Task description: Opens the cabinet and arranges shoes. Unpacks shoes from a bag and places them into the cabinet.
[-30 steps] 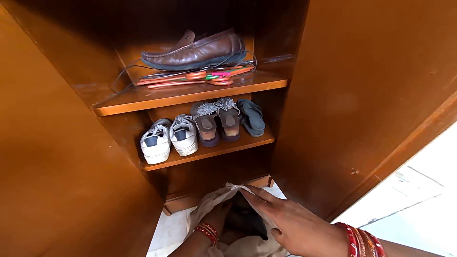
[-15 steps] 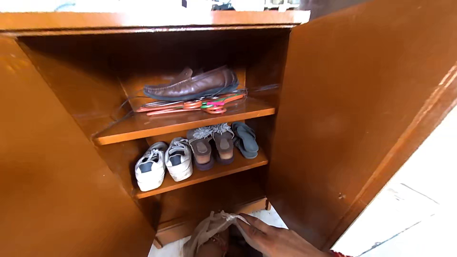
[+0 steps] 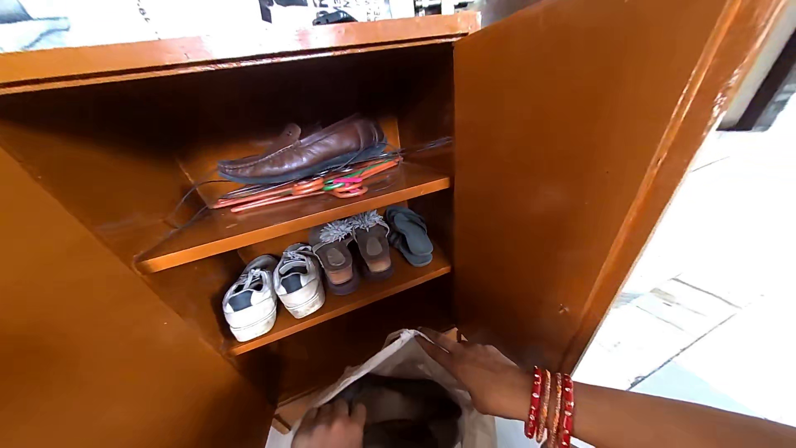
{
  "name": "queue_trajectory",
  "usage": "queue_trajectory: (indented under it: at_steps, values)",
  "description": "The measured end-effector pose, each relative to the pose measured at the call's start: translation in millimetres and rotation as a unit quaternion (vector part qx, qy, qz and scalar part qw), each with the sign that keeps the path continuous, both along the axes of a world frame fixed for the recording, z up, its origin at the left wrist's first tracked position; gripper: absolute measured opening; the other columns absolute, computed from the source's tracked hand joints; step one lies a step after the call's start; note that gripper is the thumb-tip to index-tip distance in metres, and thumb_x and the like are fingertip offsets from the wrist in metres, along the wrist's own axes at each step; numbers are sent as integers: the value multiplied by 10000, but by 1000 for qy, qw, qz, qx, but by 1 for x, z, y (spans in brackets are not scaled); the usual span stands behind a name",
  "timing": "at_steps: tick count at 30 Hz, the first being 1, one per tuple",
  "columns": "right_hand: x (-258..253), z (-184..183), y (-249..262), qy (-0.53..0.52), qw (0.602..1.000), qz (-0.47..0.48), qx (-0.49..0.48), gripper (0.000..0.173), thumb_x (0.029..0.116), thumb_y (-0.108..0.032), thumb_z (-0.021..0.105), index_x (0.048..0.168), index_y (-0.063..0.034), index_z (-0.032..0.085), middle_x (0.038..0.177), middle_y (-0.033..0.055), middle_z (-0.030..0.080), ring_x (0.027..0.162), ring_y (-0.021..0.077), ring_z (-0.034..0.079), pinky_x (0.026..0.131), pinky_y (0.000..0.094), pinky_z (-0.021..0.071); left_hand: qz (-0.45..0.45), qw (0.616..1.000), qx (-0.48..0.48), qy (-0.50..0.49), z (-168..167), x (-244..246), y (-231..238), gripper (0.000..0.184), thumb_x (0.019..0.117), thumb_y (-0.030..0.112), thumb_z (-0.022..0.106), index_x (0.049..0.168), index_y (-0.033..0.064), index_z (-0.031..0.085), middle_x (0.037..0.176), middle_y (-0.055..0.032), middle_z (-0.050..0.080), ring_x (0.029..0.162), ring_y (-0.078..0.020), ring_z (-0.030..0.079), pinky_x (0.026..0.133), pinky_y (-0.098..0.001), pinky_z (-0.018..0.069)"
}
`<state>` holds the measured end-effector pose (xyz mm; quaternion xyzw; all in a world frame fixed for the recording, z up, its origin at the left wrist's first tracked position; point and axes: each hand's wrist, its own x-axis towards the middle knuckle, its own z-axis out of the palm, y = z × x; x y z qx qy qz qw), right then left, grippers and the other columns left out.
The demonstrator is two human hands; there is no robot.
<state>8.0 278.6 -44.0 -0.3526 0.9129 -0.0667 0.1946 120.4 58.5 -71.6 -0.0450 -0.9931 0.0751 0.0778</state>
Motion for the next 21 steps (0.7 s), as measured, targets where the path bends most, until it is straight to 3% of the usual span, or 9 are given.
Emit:
queue_trajectory:
  at_steps: [3,7,9,12,13,15,17,19,21]
  values:
    - [-5,0,-4,11,1000,-11,7,1104,759,211,659,1671,-127,137,1735,115,125,1145,485,625,846,640,537,-68,992,-3,110,8,7,-24,394,599,259,921,893,40,776,834,-194,728,797,-392,735,675,-529,581]
    - [-13,-4,-8,-13,1000,-23,8,1073,777,177,685,1666,-105,154,1716,153,184,1231,516,573,891,683,507,-105,985,19,137,31,9,-43,338,596,256,903,836,69,756,811,-153,712,763,-367,725,622,-513,567]
    - [-19,-8,-8,-29,999,-23,-5,954,800,120,715,1628,-54,274,1680,212,253,1324,524,509,971,694,474,-125,978,16,165,41,10,-50,309,619,279,878,823,85,751,784,-129,705,731,-342,720,596,-491,559]
    - [-28,-9,-5,-72,987,-57,-135,486,947,10,625,1431,-26,593,1614,214,395,1460,398,424,1168,573,368,-134,971,8,197,59,12,-58,314,662,346,836,824,92,751,781,-119,704,730,-331,719,598,-482,560]
    - [-26,-5,-5,-86,967,-92,-222,405,988,-28,595,1391,-26,629,1558,192,482,1417,322,496,1164,494,403,-136,969,7,206,64,12,-61,327,662,365,828,827,93,752,783,-118,705,732,-330,719,598,-482,560]
    - [-22,7,-8,-179,891,-155,-387,419,1053,-154,566,1457,-41,559,1422,138,612,1243,214,635,1061,381,508,-144,965,5,220,71,10,-67,348,661,389,827,839,98,759,782,-112,704,732,-326,716,600,-479,560]
    - [-13,18,-7,-294,839,-150,-432,570,1057,-376,542,1550,-118,415,1385,126,638,1241,234,637,1042,425,515,-156,959,2,235,74,8,-70,349,674,414,803,828,105,752,764,-100,694,715,-313,710,591,-466,556]
    - [-4,20,-3,-336,856,-65,-387,688,980,-450,589,1536,-81,423,1404,137,597,1253,217,594,1048,434,492,-166,956,2,240,75,5,-70,351,665,429,791,817,114,752,749,-86,688,702,-300,705,583,-456,552]
    - [5,22,-5,-344,883,6,-320,591,951,-292,657,1438,4,503,1273,145,638,1119,163,630,979,376,520,-177,958,7,226,75,3,-66,341,634,403,812,799,112,747,747,-84,685,704,-297,709,576,-464,556]
